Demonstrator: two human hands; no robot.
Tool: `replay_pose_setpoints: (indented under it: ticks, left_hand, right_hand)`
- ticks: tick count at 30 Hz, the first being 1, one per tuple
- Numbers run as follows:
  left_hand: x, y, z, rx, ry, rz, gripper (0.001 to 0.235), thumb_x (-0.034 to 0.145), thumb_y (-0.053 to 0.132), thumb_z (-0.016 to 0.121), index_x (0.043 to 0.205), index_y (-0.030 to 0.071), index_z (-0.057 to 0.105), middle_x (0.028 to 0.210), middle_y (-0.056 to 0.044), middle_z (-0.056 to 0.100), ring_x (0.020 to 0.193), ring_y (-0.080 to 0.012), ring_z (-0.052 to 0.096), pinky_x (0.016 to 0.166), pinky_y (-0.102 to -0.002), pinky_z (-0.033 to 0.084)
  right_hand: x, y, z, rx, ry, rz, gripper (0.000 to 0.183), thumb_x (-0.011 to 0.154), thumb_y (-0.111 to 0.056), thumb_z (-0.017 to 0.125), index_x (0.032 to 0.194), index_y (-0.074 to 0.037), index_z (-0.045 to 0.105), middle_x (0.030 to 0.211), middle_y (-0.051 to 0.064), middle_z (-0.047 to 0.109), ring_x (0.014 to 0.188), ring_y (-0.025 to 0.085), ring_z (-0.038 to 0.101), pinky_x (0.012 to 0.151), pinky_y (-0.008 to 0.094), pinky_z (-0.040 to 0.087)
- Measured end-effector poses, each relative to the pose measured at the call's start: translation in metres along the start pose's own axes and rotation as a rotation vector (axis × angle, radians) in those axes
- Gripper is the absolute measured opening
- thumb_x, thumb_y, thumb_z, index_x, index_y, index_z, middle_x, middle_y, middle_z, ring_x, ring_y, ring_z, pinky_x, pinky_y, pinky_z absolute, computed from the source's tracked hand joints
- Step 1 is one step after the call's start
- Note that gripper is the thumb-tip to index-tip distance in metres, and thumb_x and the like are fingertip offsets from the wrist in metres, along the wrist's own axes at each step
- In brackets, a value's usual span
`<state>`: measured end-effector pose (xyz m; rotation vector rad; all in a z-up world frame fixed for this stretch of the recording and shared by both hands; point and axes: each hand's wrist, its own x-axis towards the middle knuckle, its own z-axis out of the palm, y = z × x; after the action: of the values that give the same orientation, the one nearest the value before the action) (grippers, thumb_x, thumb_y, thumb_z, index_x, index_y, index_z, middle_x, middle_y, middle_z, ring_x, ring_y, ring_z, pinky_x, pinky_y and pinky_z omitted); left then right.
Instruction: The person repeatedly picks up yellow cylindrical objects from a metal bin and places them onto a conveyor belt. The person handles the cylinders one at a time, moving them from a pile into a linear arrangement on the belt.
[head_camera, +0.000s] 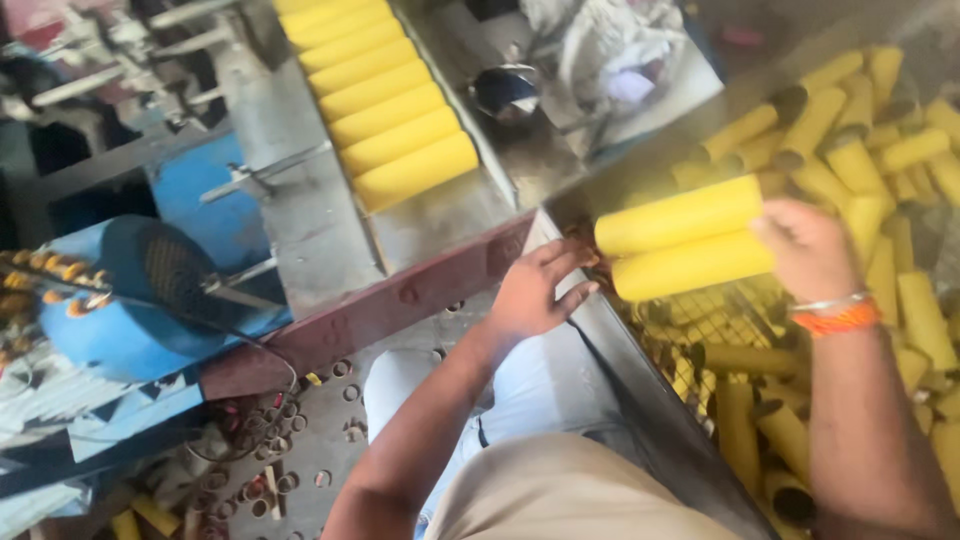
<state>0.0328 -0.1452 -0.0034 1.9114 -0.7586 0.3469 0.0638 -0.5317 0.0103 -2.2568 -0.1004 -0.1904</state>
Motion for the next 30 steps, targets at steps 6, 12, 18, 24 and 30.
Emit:
replay_pose_setpoints:
  ticks: [6, 12, 18, 24, 30]
  left_hand:
    - [-0.023, 0.009, -0.036, 0.039, 0.222, -0.010, 0.026, 0.090, 0.016, 0.077, 0.112, 0.006, 0.067, 0.114, -0.012, 0.067, 0.107, -0.0345, 0.066, 0.093, -0.043, 0.054]
    - [-0.041, -0.001, -0.060, 0.182, 0.407, -0.020, 0.023, 0.088, 0.015, 0.077, 0.107, 0.008, 0.066, 0.112, -0.010, 0.067, 0.101, -0.0337, 0.065, 0.088, -0.042, 0.053]
    - [-0.053, -0.011, -0.083, 0.350, 0.412, -0.171, 0.045, 0.084, 0.029, 0.080, 0.120, 0.006, 0.064, 0.122, -0.015, 0.063, 0.109, -0.0363, 0.060, 0.095, -0.047, 0.049]
    - [-0.034, -0.030, -0.097, 0.521, 0.311, -0.181, 0.098, 0.073, 0.059, 0.083, 0.145, 0.005, 0.047, 0.146, -0.023, 0.049, 0.137, -0.0433, 0.046, 0.120, -0.056, 0.031]
    - [-0.003, -0.081, -0.105, 0.802, -0.010, -0.369, 0.131, 0.053, 0.068, 0.087, 0.155, 0.008, 0.032, 0.151, -0.021, 0.043, 0.143, -0.0374, 0.040, 0.119, -0.059, 0.022]
  right_hand:
    - [0.028, -0.061, 0.036, 0.704, 0.123, -0.079, 0.025, 0.107, -0.002, 0.066, 0.129, 0.008, 0.066, 0.123, 0.007, 0.071, 0.110, 0.013, 0.066, 0.103, 0.026, 0.051]
    - [0.060, -0.083, 0.109, 0.800, 0.043, -0.049, 0.026, 0.103, 0.002, 0.067, 0.128, 0.007, 0.065, 0.117, 0.007, 0.071, 0.104, 0.012, 0.066, 0.098, 0.025, 0.052]
    - [0.067, -0.119, 0.162, 0.747, -0.096, -0.044, 0.031, 0.098, 0.002, 0.066, 0.130, 0.001, 0.064, 0.108, 0.007, 0.073, 0.093, 0.010, 0.067, 0.087, 0.024, 0.053]
    - [0.081, -0.141, 0.216, 0.697, -0.136, -0.034, 0.030, 0.096, 0.002, 0.065, 0.126, -0.001, 0.066, 0.102, 0.007, 0.072, 0.089, 0.010, 0.066, 0.080, 0.024, 0.053]
    - [0.093, -0.175, 0.271, 0.481, -0.088, -0.364, 0.029, 0.094, -0.001, 0.064, 0.122, -0.004, 0.065, 0.108, 0.004, 0.071, 0.097, 0.014, 0.068, 0.084, 0.026, 0.054]
